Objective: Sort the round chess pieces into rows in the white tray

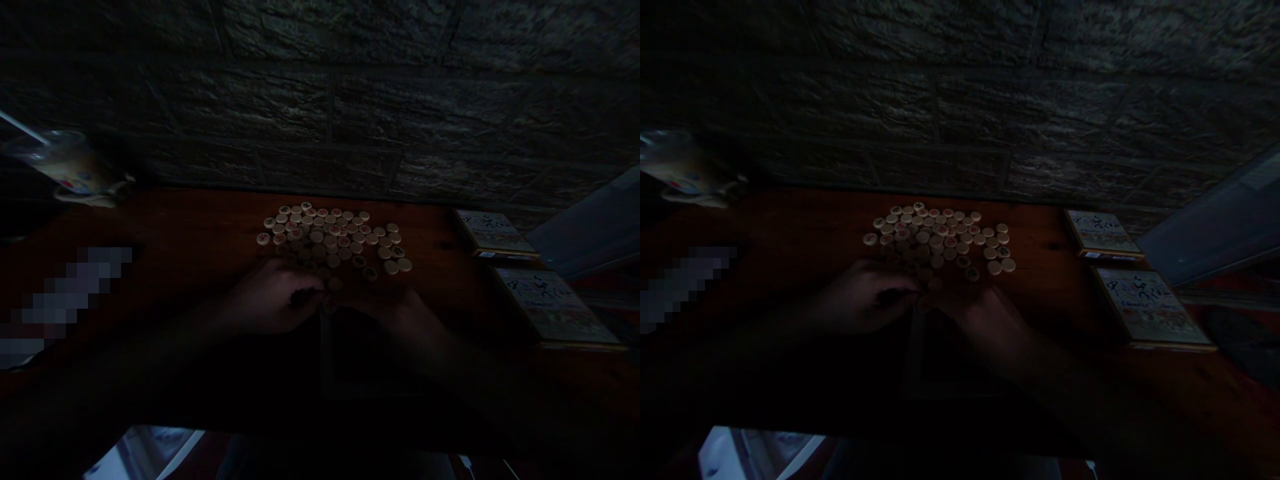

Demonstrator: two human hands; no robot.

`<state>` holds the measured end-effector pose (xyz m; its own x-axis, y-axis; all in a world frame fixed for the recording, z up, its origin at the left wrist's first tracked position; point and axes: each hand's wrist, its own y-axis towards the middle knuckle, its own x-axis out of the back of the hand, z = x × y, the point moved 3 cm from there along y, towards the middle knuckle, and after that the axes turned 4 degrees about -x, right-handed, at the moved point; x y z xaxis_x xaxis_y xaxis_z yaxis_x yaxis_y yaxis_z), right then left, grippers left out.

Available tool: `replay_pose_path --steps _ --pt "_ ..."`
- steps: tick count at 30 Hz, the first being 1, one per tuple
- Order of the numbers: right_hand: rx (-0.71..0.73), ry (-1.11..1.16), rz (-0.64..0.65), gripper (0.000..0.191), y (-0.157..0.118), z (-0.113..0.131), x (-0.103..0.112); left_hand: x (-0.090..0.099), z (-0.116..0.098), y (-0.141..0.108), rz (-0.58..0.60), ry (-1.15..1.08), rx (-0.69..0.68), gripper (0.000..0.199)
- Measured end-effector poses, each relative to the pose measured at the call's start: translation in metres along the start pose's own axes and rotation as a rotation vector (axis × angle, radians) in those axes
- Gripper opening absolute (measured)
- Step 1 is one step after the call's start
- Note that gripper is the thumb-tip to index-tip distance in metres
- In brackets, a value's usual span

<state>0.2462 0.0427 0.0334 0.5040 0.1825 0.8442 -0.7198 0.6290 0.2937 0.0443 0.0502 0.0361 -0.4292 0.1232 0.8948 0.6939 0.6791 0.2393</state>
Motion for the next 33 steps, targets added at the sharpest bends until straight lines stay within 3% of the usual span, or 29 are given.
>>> replay_pose_path --steps 7,33 --pt "0.006 -0.022 0.009 0.044 0.0007 0.0009 0.0021 -0.0011 0.0012 -0.0005 -0.004 0.014 -0.003 0.019" --pt "-0.063 0.05 -0.029 0.036 0.0014 -0.0013 0.0003 -0.0013 0.001 -0.0005 0.022 -0.053 0.026 0.017"
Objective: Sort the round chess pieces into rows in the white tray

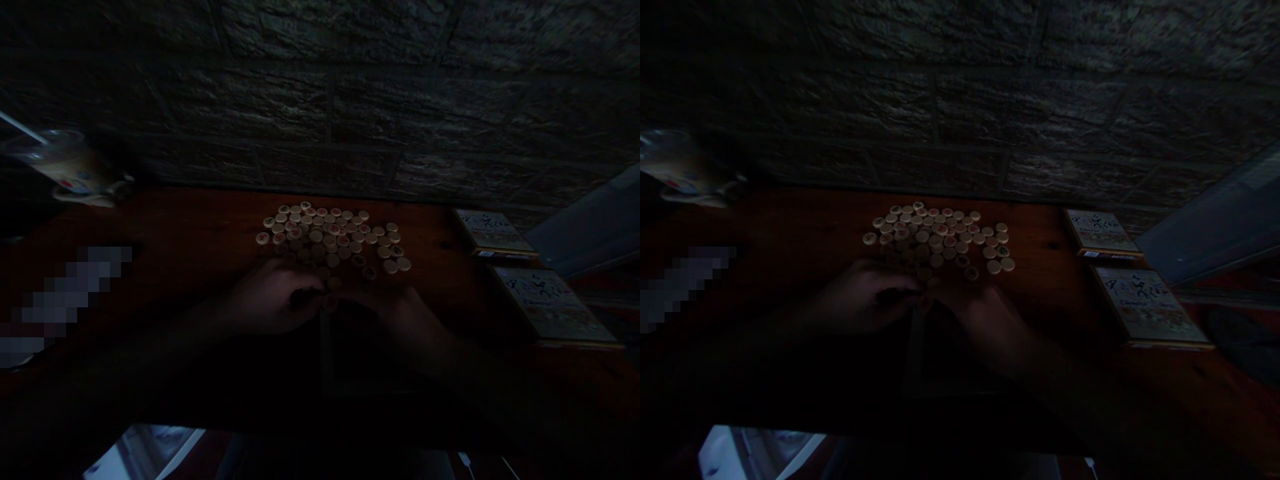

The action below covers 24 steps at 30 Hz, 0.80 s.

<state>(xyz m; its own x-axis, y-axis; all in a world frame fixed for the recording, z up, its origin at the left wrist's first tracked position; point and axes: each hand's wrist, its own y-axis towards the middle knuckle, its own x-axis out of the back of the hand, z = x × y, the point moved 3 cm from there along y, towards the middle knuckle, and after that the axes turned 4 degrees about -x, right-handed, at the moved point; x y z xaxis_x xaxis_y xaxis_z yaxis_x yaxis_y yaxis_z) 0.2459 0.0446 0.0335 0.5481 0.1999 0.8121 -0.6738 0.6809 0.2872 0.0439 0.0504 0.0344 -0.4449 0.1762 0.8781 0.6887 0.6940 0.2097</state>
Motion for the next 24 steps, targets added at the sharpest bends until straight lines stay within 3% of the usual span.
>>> replay_pose_path --steps 7,15,24 --pt "0.016 0.009 -0.001 0.038 -0.0001 -0.0002 0.001 0.0008 -0.0005 -0.0004 -0.013 0.024 -0.011 0.019" --pt "0.029 -0.013 0.001 0.026 -0.0003 0.0015 0.0017 0.0021 -0.0011 -0.0004 -0.016 0.031 -0.029 0.02" --pt "0.03 -0.016 0.026 0.035 -0.0009 -0.0002 0.0 0.0013 -0.0011 0.0004 -0.013 0.038 -0.023 0.02"
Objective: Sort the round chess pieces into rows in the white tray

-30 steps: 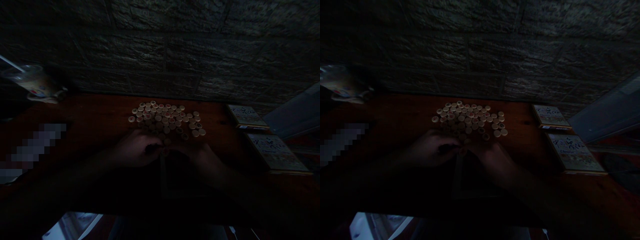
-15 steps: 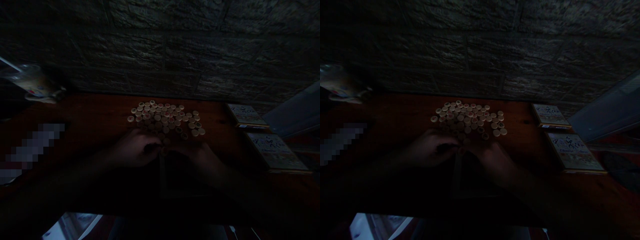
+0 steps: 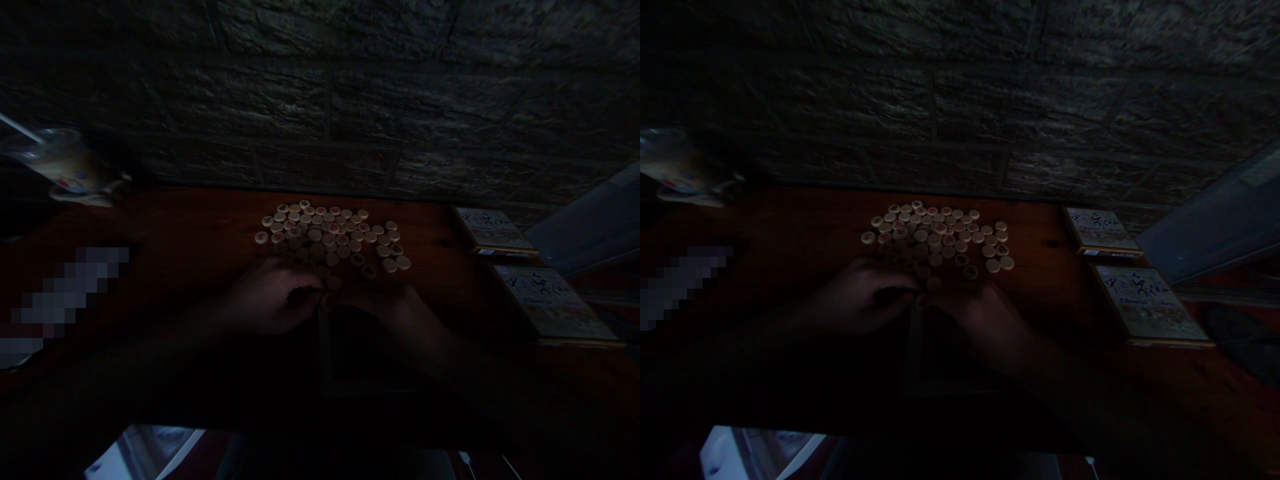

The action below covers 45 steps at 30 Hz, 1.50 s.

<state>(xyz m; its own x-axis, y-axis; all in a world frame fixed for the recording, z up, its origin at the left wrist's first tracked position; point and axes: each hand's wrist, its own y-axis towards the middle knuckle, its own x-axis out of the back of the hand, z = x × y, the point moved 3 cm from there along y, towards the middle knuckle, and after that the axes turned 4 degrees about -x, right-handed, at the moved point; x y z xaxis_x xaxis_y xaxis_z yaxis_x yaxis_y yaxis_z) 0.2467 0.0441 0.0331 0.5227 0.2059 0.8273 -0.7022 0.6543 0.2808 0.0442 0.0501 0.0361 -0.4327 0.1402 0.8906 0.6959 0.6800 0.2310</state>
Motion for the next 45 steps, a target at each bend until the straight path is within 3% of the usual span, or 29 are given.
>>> replay_pose_path --steps 8,14,16,20,24,32,45 --pt "0.036 -0.007 -0.02 0.031 0.0 0.002 0.002 0.0 0.001 -0.001 -0.008 -0.006 0.0 0.02" --pt "0.057 -0.034 -0.226 0.016 0.001 0.0 0.021 0.003 0.003 -0.002 -0.05 0.005 0.01 0.019" --pt "-0.016 -0.032 -0.297 0.009 0.002 -0.008 0.03 0.004 0.004 -0.001 -0.062 -0.007 0.016 0.018" --pt "-0.267 0.017 -0.414 0.016 0.004 -0.035 0.042 0.005 0.008 0.0 -0.09 -0.017 0.037 0.016" --pt "-0.399 0.098 -0.466 0.018 0.007 -0.06 0.047 0.007 0.011 0.001 -0.124 -0.01 0.059 0.016" --pt "-0.456 0.134 -0.42 0.017 0.01 -0.08 0.042 0.006 0.014 0.002 -0.145 -0.111 0.111 0.02" --pt "-0.274 0.003 -0.278 0.016 0.014 -0.069 0.03 0.005 0.013 0.003 -0.151 -0.125 0.119 0.02"
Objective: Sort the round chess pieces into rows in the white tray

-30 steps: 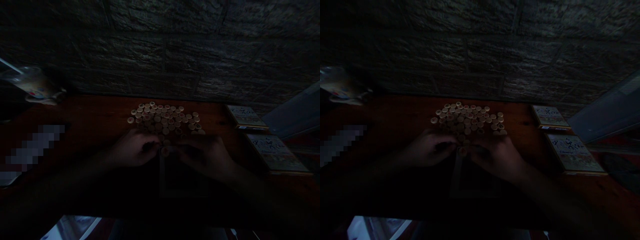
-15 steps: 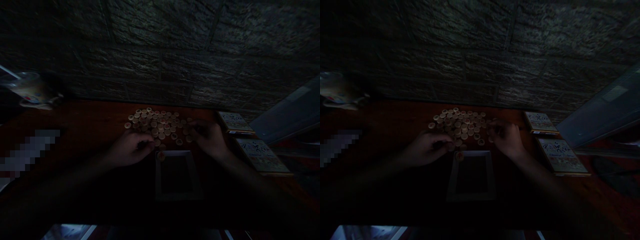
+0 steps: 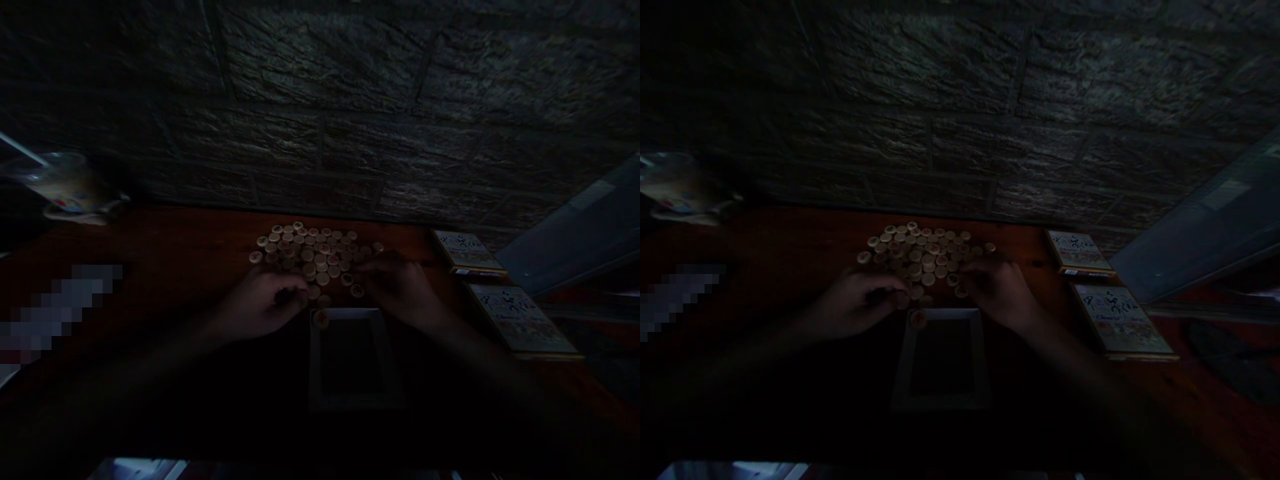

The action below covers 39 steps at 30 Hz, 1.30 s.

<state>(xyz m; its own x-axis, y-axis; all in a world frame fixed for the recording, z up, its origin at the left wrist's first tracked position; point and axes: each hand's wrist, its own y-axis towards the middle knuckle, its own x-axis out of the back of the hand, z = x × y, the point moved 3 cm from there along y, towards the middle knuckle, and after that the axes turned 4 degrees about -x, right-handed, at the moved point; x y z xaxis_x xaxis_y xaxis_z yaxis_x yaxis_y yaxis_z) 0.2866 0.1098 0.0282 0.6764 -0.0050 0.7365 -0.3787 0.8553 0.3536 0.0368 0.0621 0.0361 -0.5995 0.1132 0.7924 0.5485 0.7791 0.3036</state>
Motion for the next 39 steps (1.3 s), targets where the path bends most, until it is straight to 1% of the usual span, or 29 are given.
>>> replay_pose_path --steps 5,9,11,17,21,26,30,34,39 --pt "0.13 0.047 0.059 0.013 0.0 0.009 -0.007 0.0 -0.001 0.0 -0.018 0.008 -0.023 0.02" --pt "0.161 0.028 0.044 0.014 0.001 0.01 -0.008 -0.001 -0.002 0.0 -0.019 0.007 -0.028 0.019" --pt "0.151 0.033 0.043 0.014 0.001 0.01 -0.008 -0.001 -0.002 0.0 -0.014 -0.007 -0.023 0.019" --pt "0.089 0.052 0.105 0.017 0.0 0.015 -0.008 -0.001 -0.003 0.0 -0.008 -0.029 -0.016 0.019" --pt "0.07 0.045 0.14 0.019 0.002 0.016 -0.012 -0.003 -0.002 0.0 0.005 -0.016 -0.013 0.018" --pt "-0.029 0.05 0.171 0.015 0.004 0.013 -0.017 -0.003 -0.001 0.001 -0.002 0.003 -0.016 0.019" --pt "-0.025 0.053 0.178 0.014 0.004 0.014 -0.016 -0.002 -0.003 0.001 -0.015 -0.002 -0.043 0.019" --pt "-0.052 0.092 0.16 0.019 0.002 0.012 -0.015 -0.002 -0.003 0.0 -0.019 0.0 -0.051 0.019" --pt "-0.029 0.094 0.166 0.021 0.002 0.011 -0.017 -0.002 -0.003 0.0 -0.011 0.01 -0.052 0.018"
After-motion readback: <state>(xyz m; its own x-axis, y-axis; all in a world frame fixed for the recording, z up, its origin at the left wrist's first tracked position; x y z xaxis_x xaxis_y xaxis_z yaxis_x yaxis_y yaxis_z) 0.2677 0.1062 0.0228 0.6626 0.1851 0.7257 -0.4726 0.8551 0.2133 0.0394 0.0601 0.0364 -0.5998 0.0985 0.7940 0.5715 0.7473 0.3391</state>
